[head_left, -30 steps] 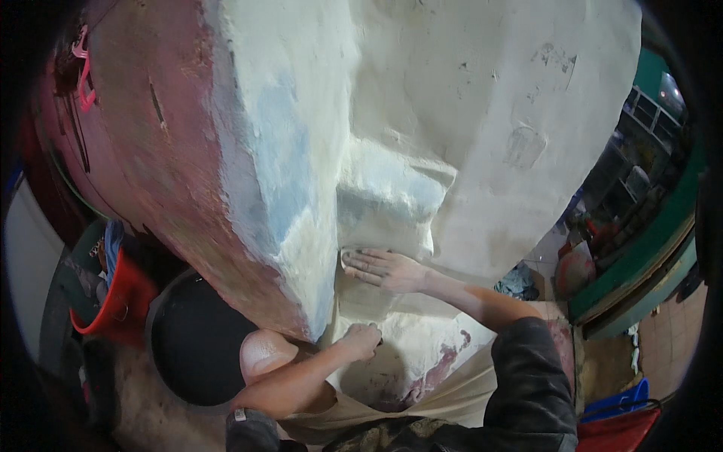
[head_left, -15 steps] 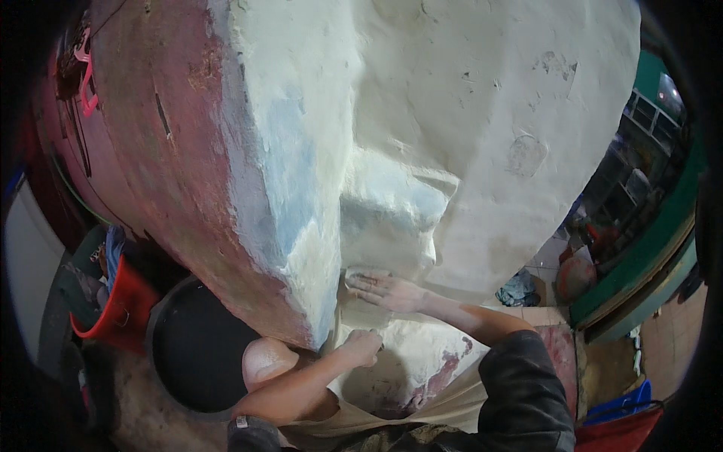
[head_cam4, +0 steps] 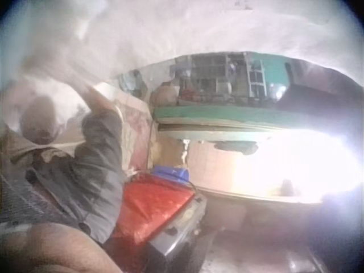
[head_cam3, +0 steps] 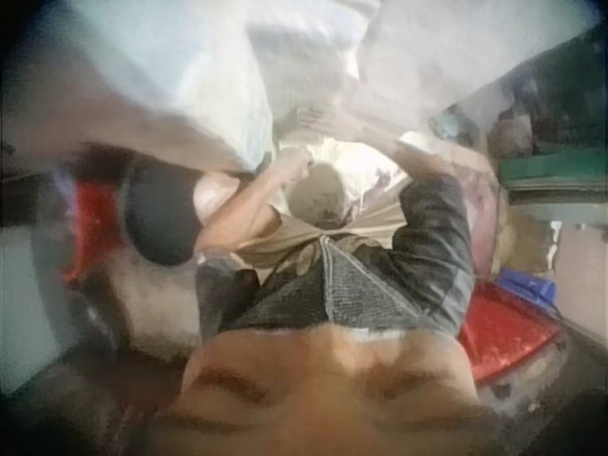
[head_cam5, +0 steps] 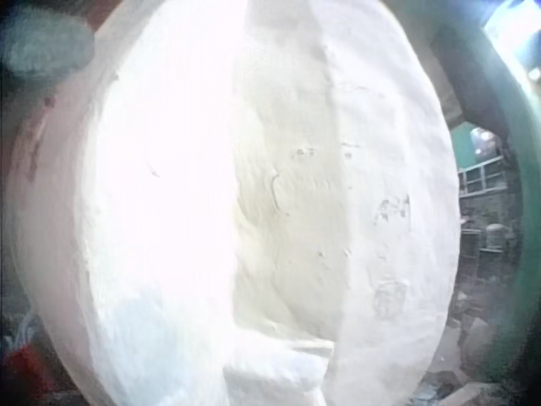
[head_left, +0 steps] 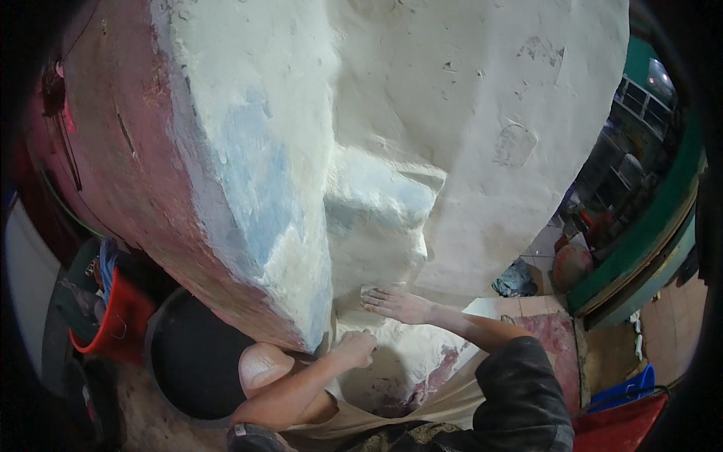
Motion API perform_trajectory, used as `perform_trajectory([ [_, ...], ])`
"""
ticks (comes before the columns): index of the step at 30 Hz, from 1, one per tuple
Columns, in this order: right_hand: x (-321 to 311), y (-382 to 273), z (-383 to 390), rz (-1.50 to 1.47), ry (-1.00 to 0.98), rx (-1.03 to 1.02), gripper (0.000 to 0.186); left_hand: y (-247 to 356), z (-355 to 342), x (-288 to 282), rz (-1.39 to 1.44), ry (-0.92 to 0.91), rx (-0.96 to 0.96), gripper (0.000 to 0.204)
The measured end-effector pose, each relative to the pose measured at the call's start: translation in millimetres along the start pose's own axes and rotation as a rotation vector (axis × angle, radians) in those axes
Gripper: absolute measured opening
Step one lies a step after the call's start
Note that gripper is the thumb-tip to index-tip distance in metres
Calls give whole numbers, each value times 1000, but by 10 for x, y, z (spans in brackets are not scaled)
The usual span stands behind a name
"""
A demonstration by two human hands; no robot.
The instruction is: The person is sanding and smoothing the surface of a large white curved structure using a sanding block and their hands.
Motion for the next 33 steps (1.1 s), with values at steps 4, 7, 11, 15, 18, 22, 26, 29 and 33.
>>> perform_trajectory([
  [4, -1130, 223, -350, -15, 238, 90, 63, 78, -24, 92, 54, 23, 4, 24],
  [7, -1375, 552, -268, 57, 398, 252, 63, 105, -51, 73, 74, 40, 42, 26],
  [11, -591, 406, 139, -83, 237, 245, 61, 62, 7, 21, 38, 18, 46, 28],
  [15, -456, 124, 304, -200, 215, 144, 61, -6, -40, 128, -35, -29, 23, 28],
  [18, -906, 138, 214, -38, 271, 141, 60, 35, -30, 144, -9, 23, 60, 29],
  [22, -1307, 578, 45, 36, 464, 296, 69, 116, -26, 100, 2, -24, 46, 31],
  [26, -924, 430, 324, -13, 494, 332, 68, -14, -20, 168, -14, -36, 18, 31],
  [29, -1003, 495, 352, -58, 459, 309, 65, 4, -30, 106, -17, -34, 10, 30],
  [33, -950, 355, 324, -149, 212, 134, 67, 4, -66, 152, -12, -6, 55, 29],
])
Point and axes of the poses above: each hand's wrist, its own z-axis away from the middle knuckle, its own x-axis out of the palm, y = z × x, the point moved 4 cm from there along -z, towards the middle knuckle, and after that the axes turned 11 degrees about y, right-handed, at the moved point
